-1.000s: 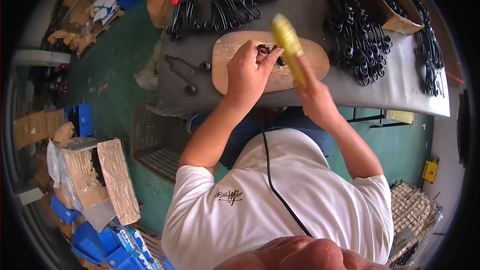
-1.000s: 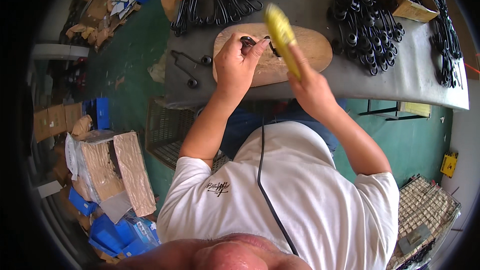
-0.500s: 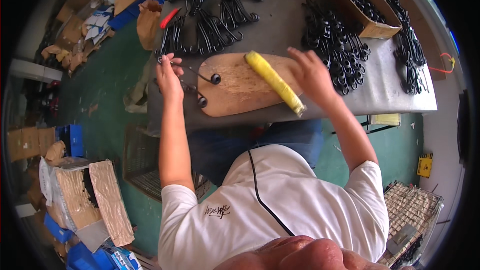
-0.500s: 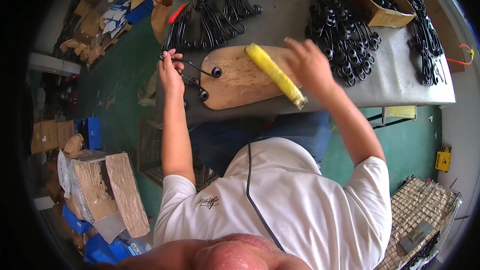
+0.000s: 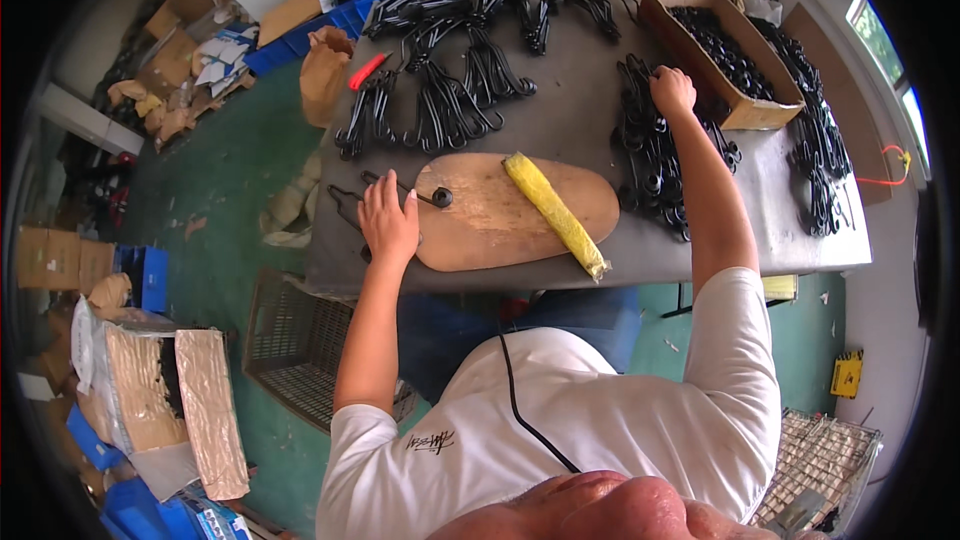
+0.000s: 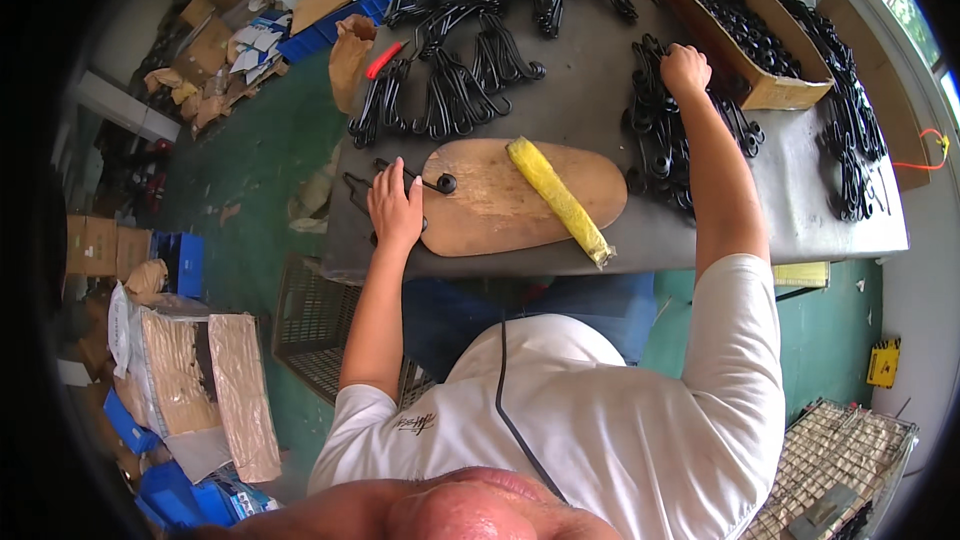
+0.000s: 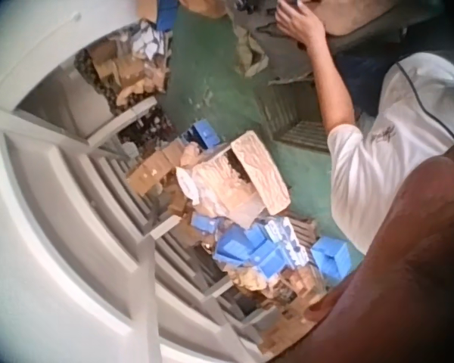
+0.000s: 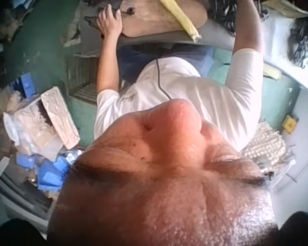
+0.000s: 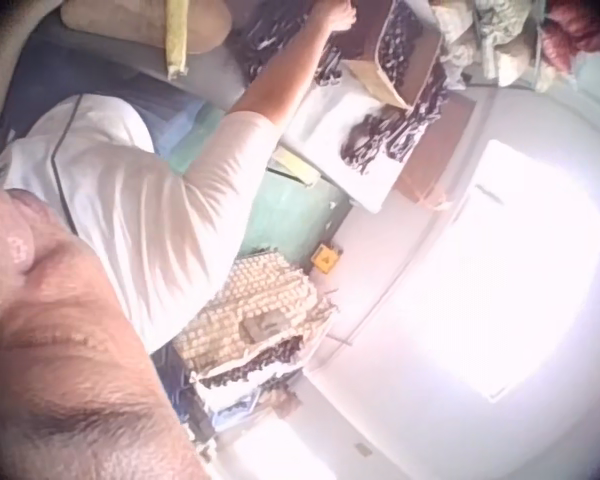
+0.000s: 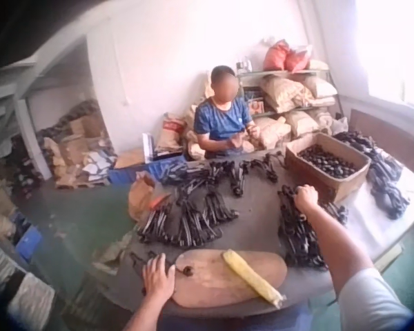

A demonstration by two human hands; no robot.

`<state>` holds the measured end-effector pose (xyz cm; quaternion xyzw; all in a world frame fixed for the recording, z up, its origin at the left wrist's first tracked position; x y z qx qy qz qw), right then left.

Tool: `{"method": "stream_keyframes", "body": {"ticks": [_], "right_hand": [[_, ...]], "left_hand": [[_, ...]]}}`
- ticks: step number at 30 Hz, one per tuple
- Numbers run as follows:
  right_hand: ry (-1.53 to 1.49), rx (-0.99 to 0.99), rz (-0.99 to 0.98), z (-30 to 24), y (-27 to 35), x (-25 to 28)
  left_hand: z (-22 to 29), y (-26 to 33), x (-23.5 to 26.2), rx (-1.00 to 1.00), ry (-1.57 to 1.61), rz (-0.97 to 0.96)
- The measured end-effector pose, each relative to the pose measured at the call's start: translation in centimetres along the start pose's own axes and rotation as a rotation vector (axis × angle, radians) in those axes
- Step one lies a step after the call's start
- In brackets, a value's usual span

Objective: The recorder is cleaning or polishing small black plastic hooks using a textured yellow tool and sorting them into a collection basket.

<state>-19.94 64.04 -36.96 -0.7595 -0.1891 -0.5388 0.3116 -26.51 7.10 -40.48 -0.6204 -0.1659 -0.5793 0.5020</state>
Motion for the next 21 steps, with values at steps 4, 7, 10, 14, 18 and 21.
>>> {"method": "stream_keyframes", "body": {"ticks": [4, 7, 10, 14, 18, 21], "right_hand": [[-0.222, 0.140, 0.165, -1.1, 0.0, 0.6], [-0.449, 0.229, 0.363, -3.0, 3.4, 2.9], [-0.725, 0.442, 0.430, -6.6, 9.3, 8.0], [-1.020, 0.493, 0.081, -10.9, 20.1, 11.6], [-1.170, 0.379, -0.393, -12.5, 28.8, 8.3], [-0.620, 0.584, 0.009, -11.5, 30.9, 8.2]], "left_hand": [[-1.3, -0.2, 0.3, -0.101, 0.070, -0.005], [-1.8, 0.3, 1.4, -0.116, -0.164, 0.023], [0.8, -0.5, 3.4, -0.199, -0.111, 0.194], [7.7, -2.6, 2.9, 0.197, 1.236, -0.050], [14.6, -4.1, 3.5, 0.338, 2.105, -0.377], [14.1, -4.0, 3.5, 0.323, 1.850, -0.265]]}}
Point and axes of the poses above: each hand's wrist, its own y-axis away from the middle knuckle, its own x-axis out of the back of the hand, z = x × y, the point moved 6 cm from there along -y, towards the middle knuckle, and after that the axes turned 6 degrees about -x, right-handed, at the moved point
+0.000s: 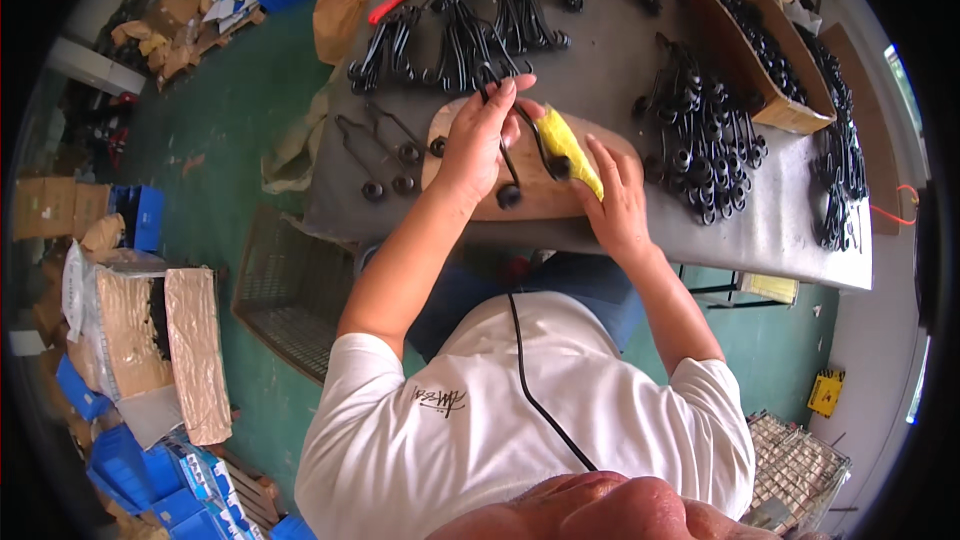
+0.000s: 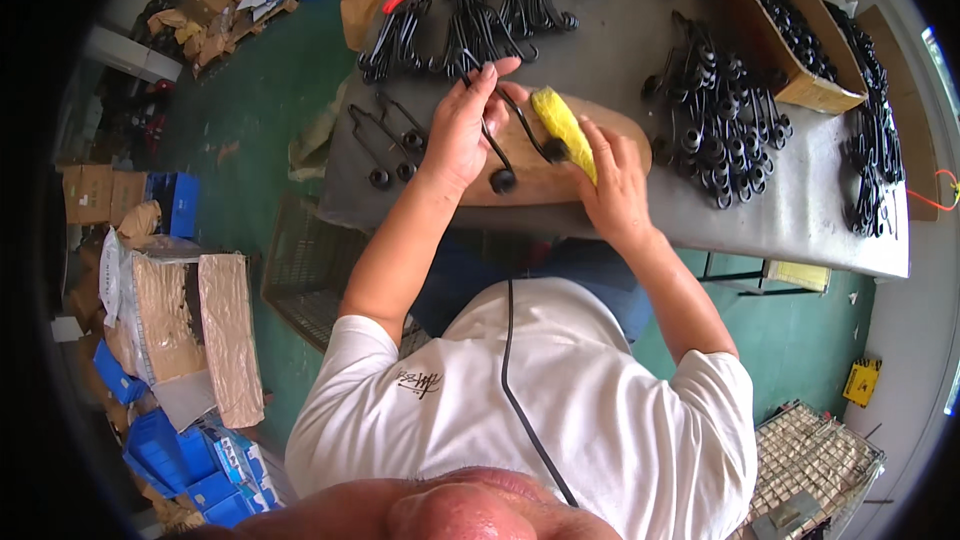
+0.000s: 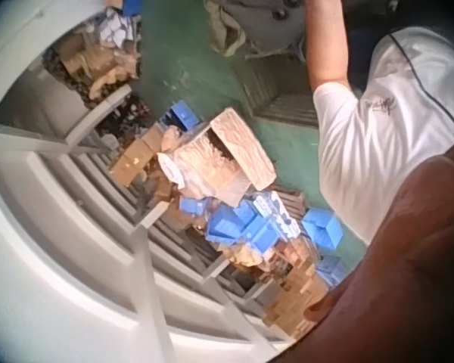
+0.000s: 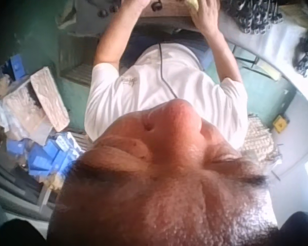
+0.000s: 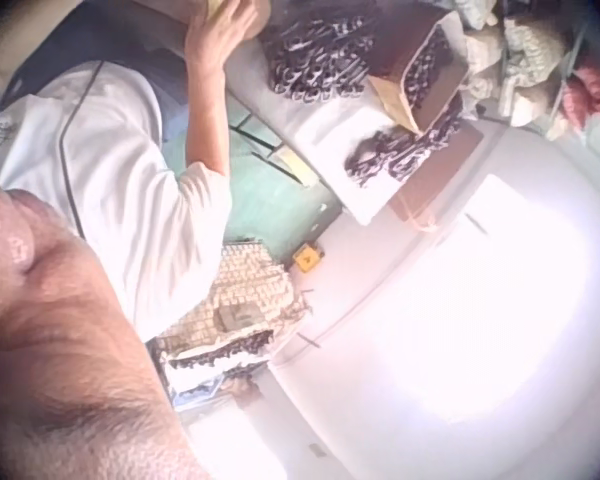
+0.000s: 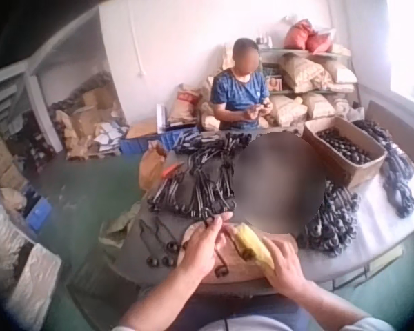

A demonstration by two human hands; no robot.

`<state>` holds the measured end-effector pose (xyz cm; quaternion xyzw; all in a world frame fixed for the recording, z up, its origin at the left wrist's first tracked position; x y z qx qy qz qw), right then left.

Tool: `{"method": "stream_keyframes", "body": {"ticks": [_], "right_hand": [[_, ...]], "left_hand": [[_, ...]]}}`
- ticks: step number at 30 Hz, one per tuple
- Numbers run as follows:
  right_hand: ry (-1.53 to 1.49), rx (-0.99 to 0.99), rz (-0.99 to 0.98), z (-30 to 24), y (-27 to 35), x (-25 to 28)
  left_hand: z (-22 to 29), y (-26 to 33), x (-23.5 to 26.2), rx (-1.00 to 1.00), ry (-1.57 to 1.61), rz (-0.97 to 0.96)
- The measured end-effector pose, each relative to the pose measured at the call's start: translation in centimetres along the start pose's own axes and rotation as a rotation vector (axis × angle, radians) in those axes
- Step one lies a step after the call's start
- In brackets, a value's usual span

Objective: The recorder is cleaning or polishing small black plastic hooks using a textured yellow tool and sorting them into a collection basket.

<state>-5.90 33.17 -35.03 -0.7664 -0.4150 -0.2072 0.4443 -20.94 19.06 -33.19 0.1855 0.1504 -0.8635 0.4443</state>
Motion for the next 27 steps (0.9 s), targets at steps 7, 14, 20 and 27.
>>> {"method": "stream_keyframes", "body": {"ticks": [7, 14, 20, 27], "right_hand": [[0.113, -0.221, -0.323, 4.9, 2.5, -1.6], [-0.981, -0.981, -0.416, 5.0, 3.1, 0.0], [-0.429, -0.463, -0.139, -1.9, 0.6, 3.1], [-0.305, -0.433, -0.486, 0.8, 2.1, -3.9]], "left_hand": [[0.2, 0.1, 0.0, -0.065, -0.443, 0.012], [1.5, -0.4, 0.8, -0.338, -0.906, -0.061], [3.3, 0.4, 0.5, -0.431, -1.247, -0.040], [3.3, 0.1, 0.5, -0.387, -1.323, -0.017]]}}
Point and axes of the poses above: each hand's wrist, its own y-axis away from the middle knuckle, its own x-axis out of the back of the hand, z = x × y, the point moved 6 cm from there along -y, towards the middle knuckle, and after that the axes turned 6 degrees about -x, right-handed, at the moved point
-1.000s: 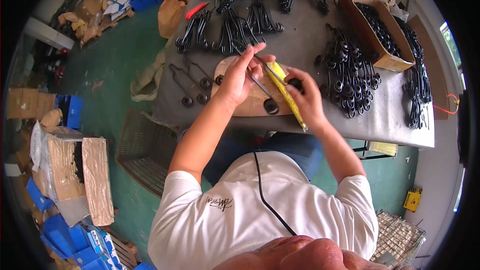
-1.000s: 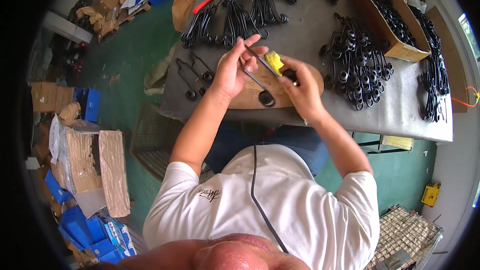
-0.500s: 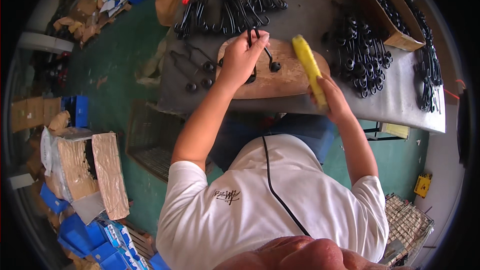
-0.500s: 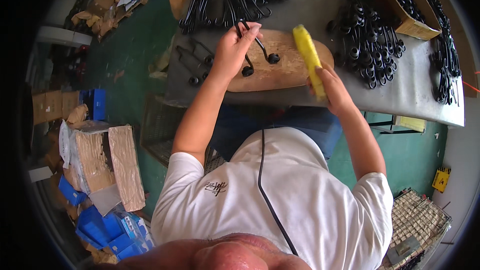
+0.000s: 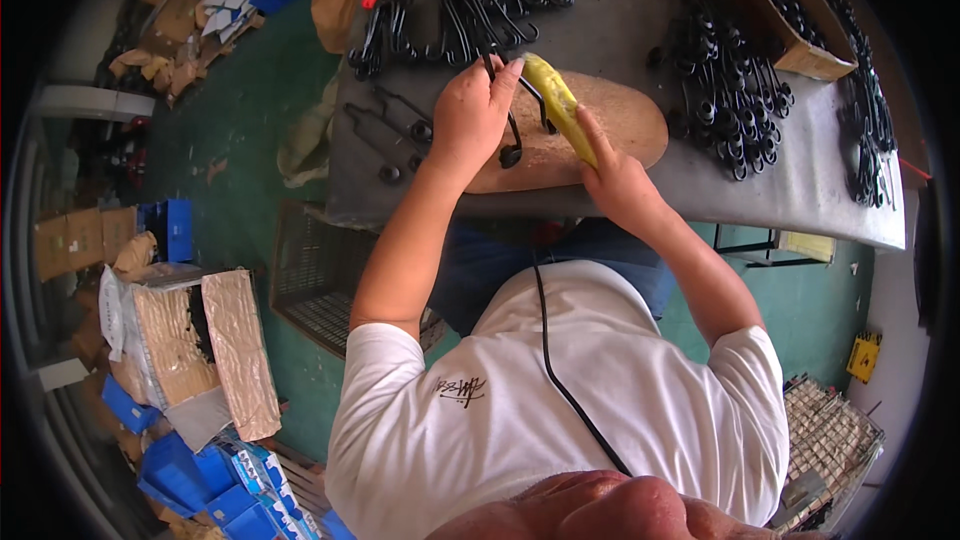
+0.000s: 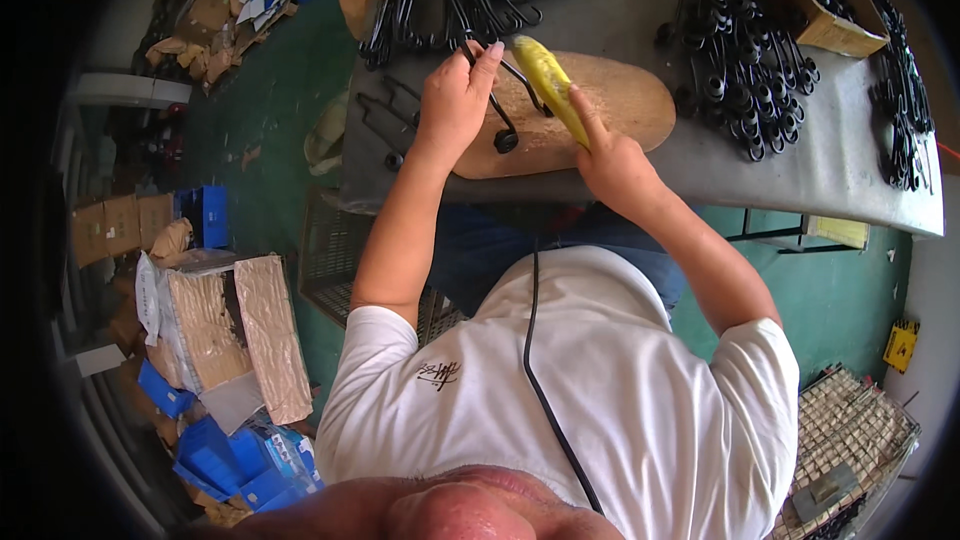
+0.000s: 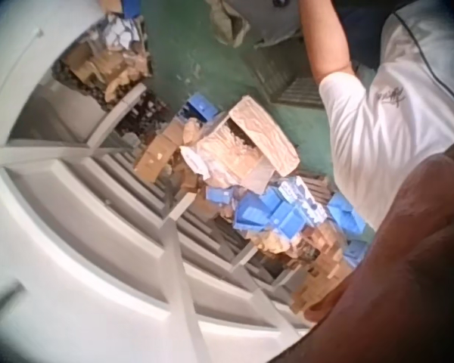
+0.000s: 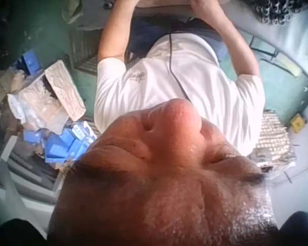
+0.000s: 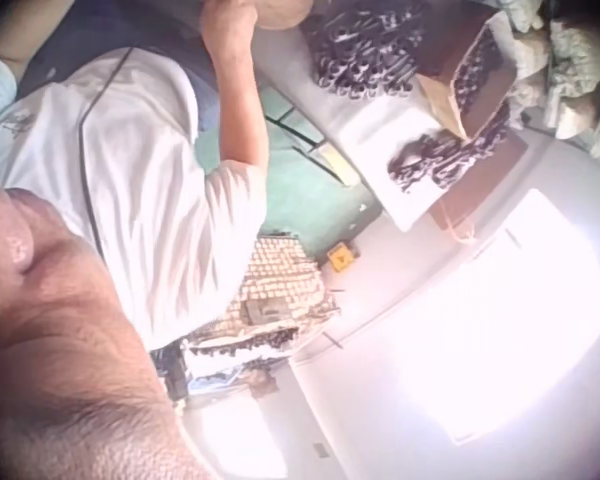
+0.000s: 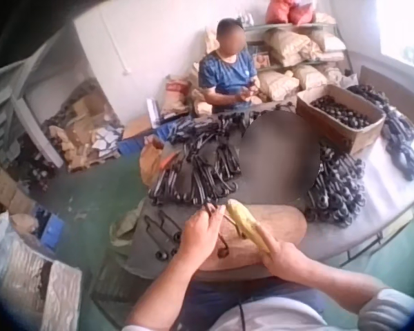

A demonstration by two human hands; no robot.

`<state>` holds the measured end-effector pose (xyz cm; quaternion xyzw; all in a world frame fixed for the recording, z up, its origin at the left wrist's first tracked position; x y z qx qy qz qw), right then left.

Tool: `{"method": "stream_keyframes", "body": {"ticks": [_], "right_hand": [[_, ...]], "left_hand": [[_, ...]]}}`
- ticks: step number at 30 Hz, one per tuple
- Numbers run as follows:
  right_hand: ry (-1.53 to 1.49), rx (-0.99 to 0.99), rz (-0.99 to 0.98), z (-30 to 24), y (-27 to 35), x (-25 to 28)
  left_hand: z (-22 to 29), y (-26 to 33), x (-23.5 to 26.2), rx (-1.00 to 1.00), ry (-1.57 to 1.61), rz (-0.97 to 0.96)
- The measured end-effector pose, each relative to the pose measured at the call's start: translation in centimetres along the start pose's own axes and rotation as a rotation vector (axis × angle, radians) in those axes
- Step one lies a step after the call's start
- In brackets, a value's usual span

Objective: The recorder is cleaning or polishing small black plastic hooks using a textured yellow tool and sorting them into a collection basket.

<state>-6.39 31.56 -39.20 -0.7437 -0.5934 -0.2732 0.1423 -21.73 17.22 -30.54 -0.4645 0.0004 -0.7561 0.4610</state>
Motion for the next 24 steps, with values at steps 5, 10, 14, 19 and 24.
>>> {"method": "stream_keyframes", "body": {"ticks": [5, 10, 14, 19, 24], "right_hand": [[-0.378, -0.187, -0.034, 2.6, 0.1, 1.2], [-0.316, -0.024, 0.189, -5.9, 4.7, 7.5], [-0.101, 0.199, 0.396, -6.2, 5.1, 6.6], [-0.030, -0.153, 0.024, 0.5, 2.4, 2.1], [0.138, -0.003, 0.159, 2.9, 1.7, 2.8]], "left_hand": [[1.1, 1.3, -0.4, 0.114, 0.587, 0.173], [3.8, 3.0, 0.6, -0.030, 0.394, 0.163], [4.9, 3.1, -0.6, -0.037, 0.214, 0.139], [5.9, 3.2, -0.9, -0.128, 0.201, 0.124], [2.9, 3.7, 0.1, 0.068, 0.416, 0.282]]}}
Point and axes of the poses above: each hand's wrist, its own y-axis away from the middle knuckle, its own x-axis out of the back of the hand, z = x × y, the point moved 6 cm from there along -y, towards the middle knuckle, and after that the axes turned 6 degrees about -x, right-handed, at the moved point
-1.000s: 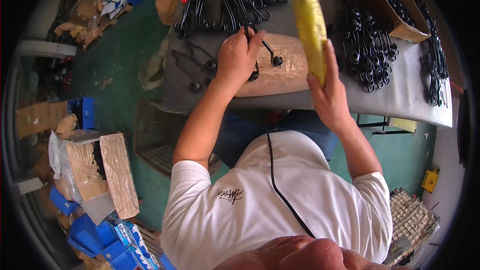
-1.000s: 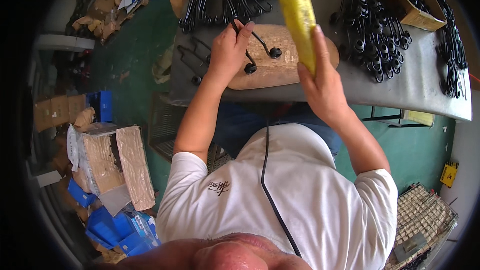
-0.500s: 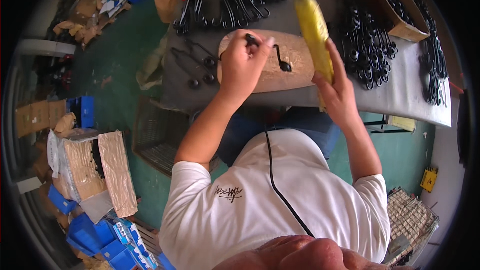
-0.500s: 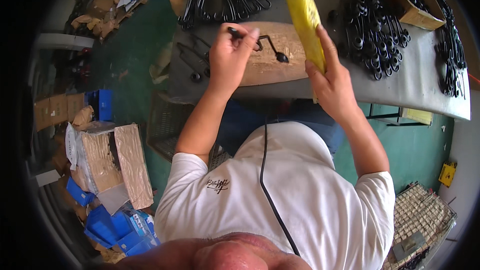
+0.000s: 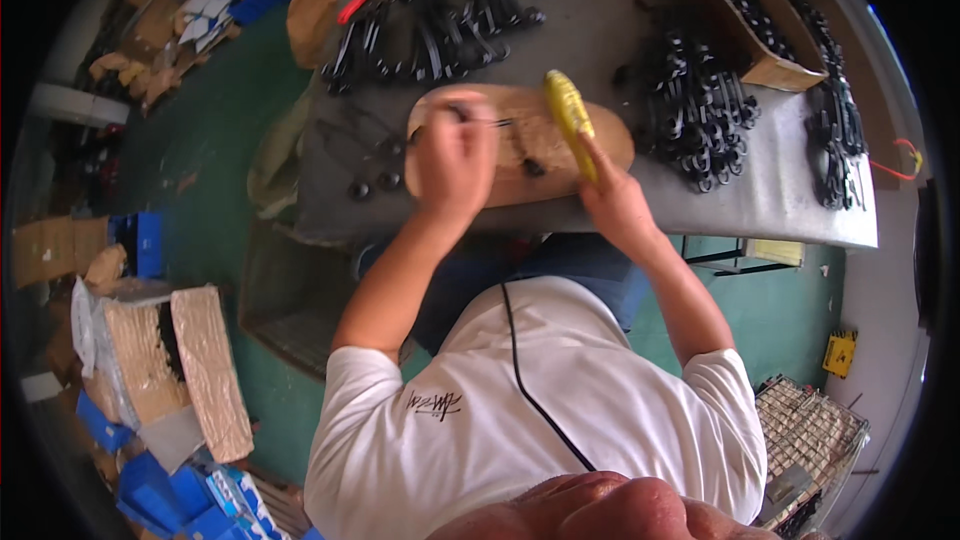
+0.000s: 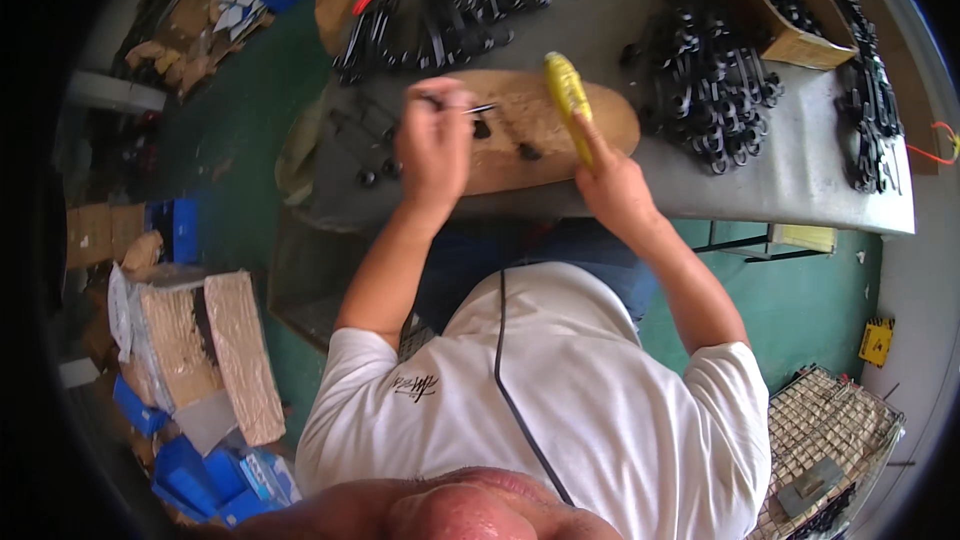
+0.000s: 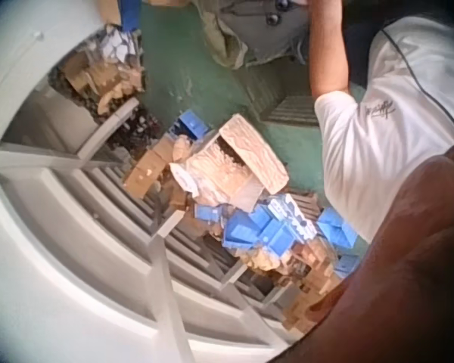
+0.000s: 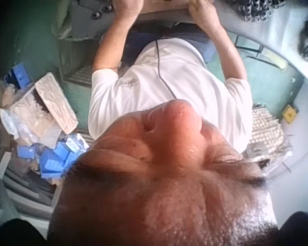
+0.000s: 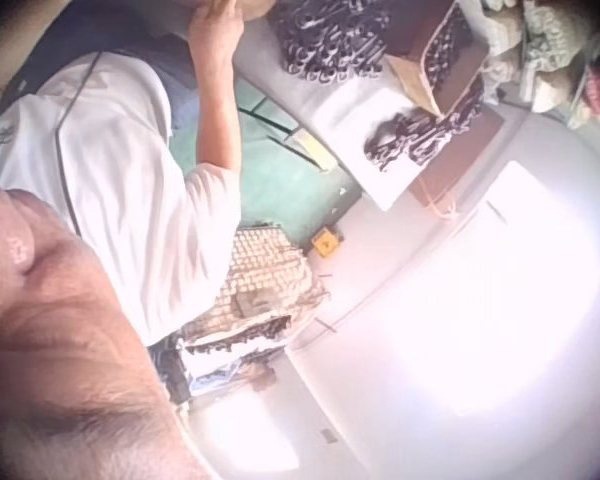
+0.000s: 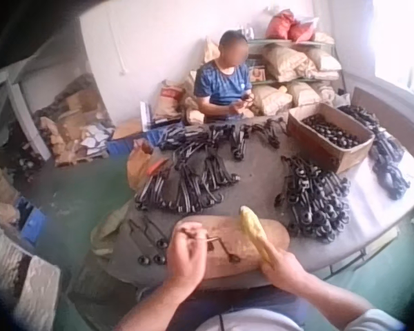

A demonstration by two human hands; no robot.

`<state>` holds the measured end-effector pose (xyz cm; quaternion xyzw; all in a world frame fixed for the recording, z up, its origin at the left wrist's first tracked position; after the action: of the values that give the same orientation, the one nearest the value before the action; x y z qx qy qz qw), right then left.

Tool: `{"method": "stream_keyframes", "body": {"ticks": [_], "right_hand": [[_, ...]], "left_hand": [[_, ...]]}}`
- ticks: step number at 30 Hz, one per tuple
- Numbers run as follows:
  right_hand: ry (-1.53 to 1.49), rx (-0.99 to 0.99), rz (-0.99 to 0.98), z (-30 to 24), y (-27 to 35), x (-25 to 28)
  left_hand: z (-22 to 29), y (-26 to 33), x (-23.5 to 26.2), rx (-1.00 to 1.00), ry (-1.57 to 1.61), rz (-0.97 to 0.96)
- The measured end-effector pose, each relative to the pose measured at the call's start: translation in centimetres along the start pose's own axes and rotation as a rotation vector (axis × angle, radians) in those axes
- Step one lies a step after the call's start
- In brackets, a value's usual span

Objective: The recorder is cleaning or polishing small black plastic hooks using a textured yellow tool and sorting them into a collection basket.

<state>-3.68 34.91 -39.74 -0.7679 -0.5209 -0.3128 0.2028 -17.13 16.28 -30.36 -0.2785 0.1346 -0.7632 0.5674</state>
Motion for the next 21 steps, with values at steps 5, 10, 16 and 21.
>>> {"method": "stream_keyframes", "body": {"ticks": [5, 10, 16, 21], "right_hand": [[0.404, 0.271, 0.297, -2.8, -1.6, 4.2], [0.442, 0.160, 0.715, 0.4, -10.3, 13.7], [0.672, -0.234, 0.669, 9.6, -20.4, 18.4], [0.613, -0.424, 0.361, 15.0, -25.6, 18.8]], "left_hand": [[-7.9, -4.3, 8.0, 0.279, 0.316, 0.249], [-16.3, -5.5, 13.5, 0.441, 0.101, 0.142], [-14.7, -2.5, 12.4, 0.040, -0.842, 0.041], [-10.5, 2.1, 4.8, -0.203, -1.001, -0.218]]}}
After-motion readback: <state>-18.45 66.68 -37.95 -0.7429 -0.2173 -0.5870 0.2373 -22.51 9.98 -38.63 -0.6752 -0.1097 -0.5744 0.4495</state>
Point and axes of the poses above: each hand's wrist, its own y-axis away from the middle knuckle, its own x-axis out of the back of the hand, z = x × y, the point moved 6 cm from there along -y, towards the middle knuckle, and after that the axes turned 6 degrees about -x, right-handed, at the moved point
